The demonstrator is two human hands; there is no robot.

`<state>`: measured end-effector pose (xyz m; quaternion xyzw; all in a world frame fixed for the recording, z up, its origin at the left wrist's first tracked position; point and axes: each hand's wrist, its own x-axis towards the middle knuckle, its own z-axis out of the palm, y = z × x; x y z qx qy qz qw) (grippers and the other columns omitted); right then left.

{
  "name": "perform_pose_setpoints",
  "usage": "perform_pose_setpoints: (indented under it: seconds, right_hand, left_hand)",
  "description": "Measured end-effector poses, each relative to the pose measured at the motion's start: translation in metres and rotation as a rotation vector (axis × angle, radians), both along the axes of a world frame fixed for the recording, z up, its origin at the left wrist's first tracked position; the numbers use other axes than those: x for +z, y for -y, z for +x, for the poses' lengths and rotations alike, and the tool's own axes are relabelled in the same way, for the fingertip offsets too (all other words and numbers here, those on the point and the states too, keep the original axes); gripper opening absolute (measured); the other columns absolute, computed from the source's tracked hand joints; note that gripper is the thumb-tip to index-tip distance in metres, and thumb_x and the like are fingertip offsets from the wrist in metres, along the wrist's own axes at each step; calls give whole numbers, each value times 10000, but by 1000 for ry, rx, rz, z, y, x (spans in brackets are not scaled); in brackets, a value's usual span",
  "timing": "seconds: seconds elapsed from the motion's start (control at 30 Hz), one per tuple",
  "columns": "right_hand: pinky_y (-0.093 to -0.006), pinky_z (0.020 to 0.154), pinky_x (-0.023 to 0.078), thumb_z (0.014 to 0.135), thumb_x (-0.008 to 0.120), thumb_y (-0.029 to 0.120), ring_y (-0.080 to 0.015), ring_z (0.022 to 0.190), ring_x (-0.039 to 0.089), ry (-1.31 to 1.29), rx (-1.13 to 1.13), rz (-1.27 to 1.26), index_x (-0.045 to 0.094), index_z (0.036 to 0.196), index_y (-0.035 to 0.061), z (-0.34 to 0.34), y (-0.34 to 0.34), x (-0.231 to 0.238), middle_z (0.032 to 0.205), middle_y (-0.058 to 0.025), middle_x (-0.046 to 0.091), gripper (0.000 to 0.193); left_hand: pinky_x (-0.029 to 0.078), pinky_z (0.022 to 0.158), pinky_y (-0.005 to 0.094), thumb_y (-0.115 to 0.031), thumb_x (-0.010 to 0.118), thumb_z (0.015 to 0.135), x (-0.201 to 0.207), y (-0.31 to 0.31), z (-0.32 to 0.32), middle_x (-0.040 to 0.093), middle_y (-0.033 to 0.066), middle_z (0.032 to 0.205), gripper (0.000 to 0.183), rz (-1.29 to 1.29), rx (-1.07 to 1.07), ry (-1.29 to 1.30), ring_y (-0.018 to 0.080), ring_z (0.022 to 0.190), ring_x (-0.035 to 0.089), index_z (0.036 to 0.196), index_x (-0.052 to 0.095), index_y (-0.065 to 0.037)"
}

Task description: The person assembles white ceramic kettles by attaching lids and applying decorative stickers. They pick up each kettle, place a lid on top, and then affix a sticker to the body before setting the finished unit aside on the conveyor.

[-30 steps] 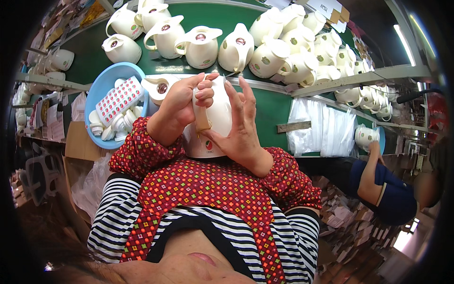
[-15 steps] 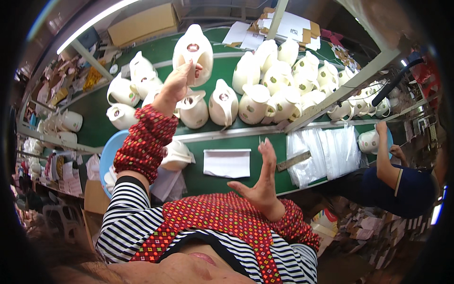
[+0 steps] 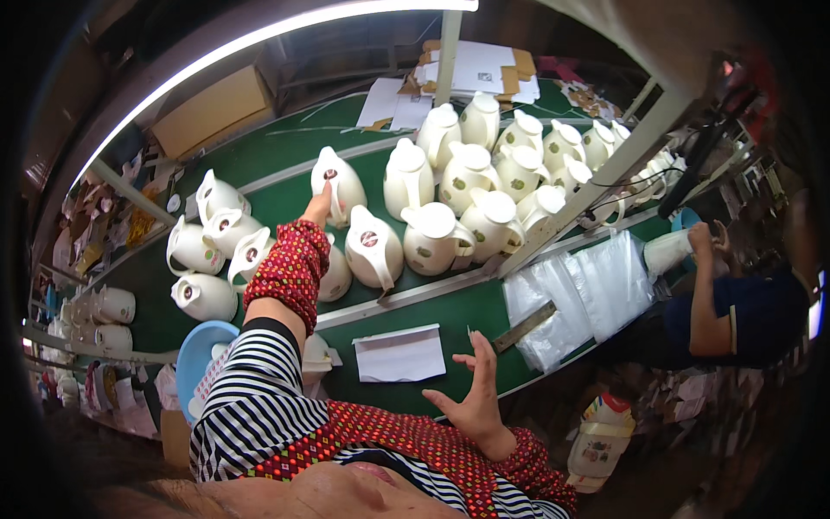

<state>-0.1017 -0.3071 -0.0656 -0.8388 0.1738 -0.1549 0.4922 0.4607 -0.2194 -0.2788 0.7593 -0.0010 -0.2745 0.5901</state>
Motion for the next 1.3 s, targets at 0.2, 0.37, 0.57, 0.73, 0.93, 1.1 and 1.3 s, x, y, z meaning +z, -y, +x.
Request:
perform_pose_setpoints:
  seconds: [0.2, 0.37, 0.57, 0.73, 0.93, 1.1, 1.3]
  right_hand:
    - [-421, 1048, 479, 741, 927, 188, -307, 1207, 580, 0, 33, 42, 223, 1609, 22, 8, 2, -3, 1584, -210, 305, 1130]
    - [-422, 1056, 460, 754, 902, 144, -297, 1207, 577, -7, 96, 50, 246, 1602, 21, 14, -3, 5, 1567, -197, 348, 1079]
    - [-426, 1072, 453, 745, 893, 112, -297, 1221, 572, 49, 139, 20, 273, 1593, 23, 20, -14, 16, 1545, -192, 403, 1054]
    - [-408, 1109, 421, 758, 858, 58, -278, 1212, 594, 99, 176, -42, 390, 1536, 29, 31, -22, 36, 1420, -184, 560, 908]
    - [-371, 1077, 433, 820, 780, -37, -196, 1102, 630, 175, 376, 276, 499, 1434, -33, 50, -42, 73, 1284, -134, 629, 676]
    - [-359, 1070, 420, 858, 826, 48, -186, 1091, 625, 271, 701, 476, 324, 1547, -29, 53, -66, 109, 1102, -112, 691, 856]
    - [-450, 1145, 383, 938, 724, 46, -260, 1189, 613, -156, 1077, 1032, 235, 1597, -2, 44, -105, 106, 1215, -173, 633, 821]
  left_hand:
    - [492, 1071, 434, -304, 579, 924, 100, -59, -12, 673, 268, 1289, 518, 637, -469, 658, 393, 1234, 635, 1318, 649, 26]
    - [505, 1052, 412, -211, 794, 729, 152, -167, -58, 655, 231, 1332, 731, 918, -879, 495, 365, 1254, 627, 1395, 575, -2]
    - [578, 813, 406, -377, 792, 844, 95, -204, -131, 758, 175, 894, 412, 936, -729, 736, 323, 825, 739, 916, 746, 26]
    - [524, 634, 257, -230, 666, 1009, 101, -180, -171, 696, 60, 778, 232, -24, -285, 73, 109, 620, 612, 904, 662, -23]
    - [461, 609, 252, -154, 498, 1079, 211, -179, -240, 628, 40, 861, 210, -792, -159, -202, 113, 632, 531, 1179, 570, 16]
    - [343, 537, 197, -36, 451, 1065, 238, -236, -270, 486, -14, 799, 258, -1515, 198, -786, 27, 596, 412, 1262, 473, 130]
    - [392, 630, 260, -15, 420, 1062, 240, -174, -345, 456, 27, 848, 165, -1173, 223, -870, 106, 691, 419, 1194, 448, 79]
